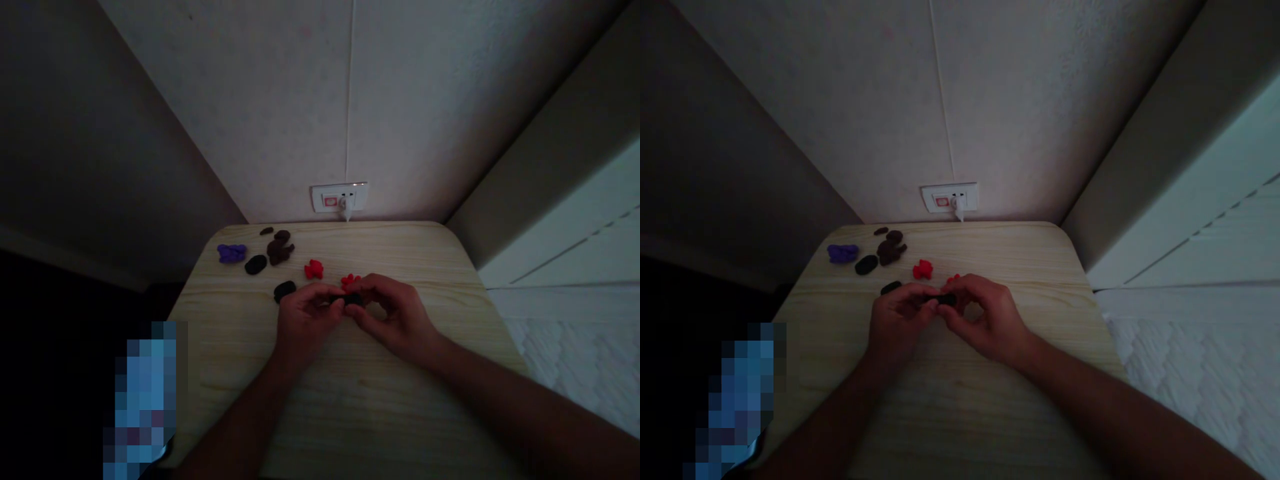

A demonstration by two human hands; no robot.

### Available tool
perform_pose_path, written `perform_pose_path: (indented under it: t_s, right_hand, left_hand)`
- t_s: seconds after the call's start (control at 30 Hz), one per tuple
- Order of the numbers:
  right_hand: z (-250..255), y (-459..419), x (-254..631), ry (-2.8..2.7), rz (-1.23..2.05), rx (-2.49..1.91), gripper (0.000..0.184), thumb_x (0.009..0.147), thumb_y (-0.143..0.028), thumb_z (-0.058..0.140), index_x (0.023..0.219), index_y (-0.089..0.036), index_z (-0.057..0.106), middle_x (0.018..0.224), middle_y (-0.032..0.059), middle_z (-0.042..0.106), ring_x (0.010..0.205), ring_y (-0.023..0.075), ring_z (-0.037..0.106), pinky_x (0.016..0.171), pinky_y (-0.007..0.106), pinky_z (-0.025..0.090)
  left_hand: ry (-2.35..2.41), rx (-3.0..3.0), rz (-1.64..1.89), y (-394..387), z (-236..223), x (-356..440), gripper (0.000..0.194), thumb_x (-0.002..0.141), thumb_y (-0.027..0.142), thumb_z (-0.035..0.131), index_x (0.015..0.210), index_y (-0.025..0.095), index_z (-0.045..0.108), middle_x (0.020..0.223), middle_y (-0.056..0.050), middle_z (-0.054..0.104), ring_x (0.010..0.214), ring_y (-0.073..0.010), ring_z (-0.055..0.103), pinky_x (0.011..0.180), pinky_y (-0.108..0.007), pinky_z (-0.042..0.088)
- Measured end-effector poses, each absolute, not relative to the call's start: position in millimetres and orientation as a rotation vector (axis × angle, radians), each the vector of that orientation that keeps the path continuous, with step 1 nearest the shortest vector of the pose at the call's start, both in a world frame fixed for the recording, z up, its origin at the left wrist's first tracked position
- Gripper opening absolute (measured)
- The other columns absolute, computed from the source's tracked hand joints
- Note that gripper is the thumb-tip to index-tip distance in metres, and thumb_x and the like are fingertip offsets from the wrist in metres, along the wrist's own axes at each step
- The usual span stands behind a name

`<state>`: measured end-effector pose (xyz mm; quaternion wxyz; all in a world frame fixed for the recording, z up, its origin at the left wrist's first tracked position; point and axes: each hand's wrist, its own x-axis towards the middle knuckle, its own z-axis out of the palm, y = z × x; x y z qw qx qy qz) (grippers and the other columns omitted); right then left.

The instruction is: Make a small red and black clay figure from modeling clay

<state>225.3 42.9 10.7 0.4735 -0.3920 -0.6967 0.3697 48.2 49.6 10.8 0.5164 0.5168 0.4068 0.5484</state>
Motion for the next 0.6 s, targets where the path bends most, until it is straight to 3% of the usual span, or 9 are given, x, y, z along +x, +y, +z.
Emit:
perform_pose_path:
  t_s: [0.17,0.27,0.43,0.6]
  right_hand:
    - [9.9,44.5,228.4,-1.697,0.844,-0.941,0.019,0.089,-0.022,0.076,0.107,-0.024,0.073,0.092,0.0051,0.073,0.08,0.0184,0.07,0.071,0.031,0.058]
    - [10.4,45.0,228.3,-1.667,0.856,-0.861,0.018,0.09,-0.021,0.075,0.108,-0.024,0.073,0.096,0.0063,0.073,0.083,0.019,0.07,0.075,0.033,0.058]
    - [9.5,45.6,226.9,-1.634,0.9,-0.834,0.019,0.089,-0.019,0.075,0.107,-0.024,0.073,0.1,0.0073,0.072,0.088,0.0194,0.071,0.079,0.034,0.059]
    - [10.1,45.4,226.4,-1.633,0.967,-0.891,0.023,0.087,-0.024,0.079,0.109,-0.023,0.074,0.102,0.0075,0.074,0.09,0.0195,0.072,0.08,0.033,0.06]
  left_hand:
    - [0.894,1.176,1.315,51.8,7.7,48.1,0.015,0.074,0.019,0.08,0.089,0.019,0.078,0.091,-0.006,0.081,0.086,-0.0208,0.078,0.073,-0.029,0.065]
    - [0.873,1.136,1.255,51.9,10.6,48.8,0.013,0.08,0.026,0.078,0.092,0.019,0.078,0.093,-0.006,0.082,0.082,-0.0207,0.078,0.07,-0.031,0.066]
    - [0.938,1.212,1.275,49.4,16.4,48.4,0.009,0.078,0.019,0.079,0.087,0.019,0.079,0.083,-0.003,0.081,0.068,-0.0169,0.077,0.065,-0.027,0.065]
    - [0.997,1.277,1.313,47.6,15.9,48.1,0.009,0.076,0.016,0.079,0.084,0.019,0.08,0.082,-0.004,0.082,0.074,-0.019,0.079,0.067,-0.027,0.066]
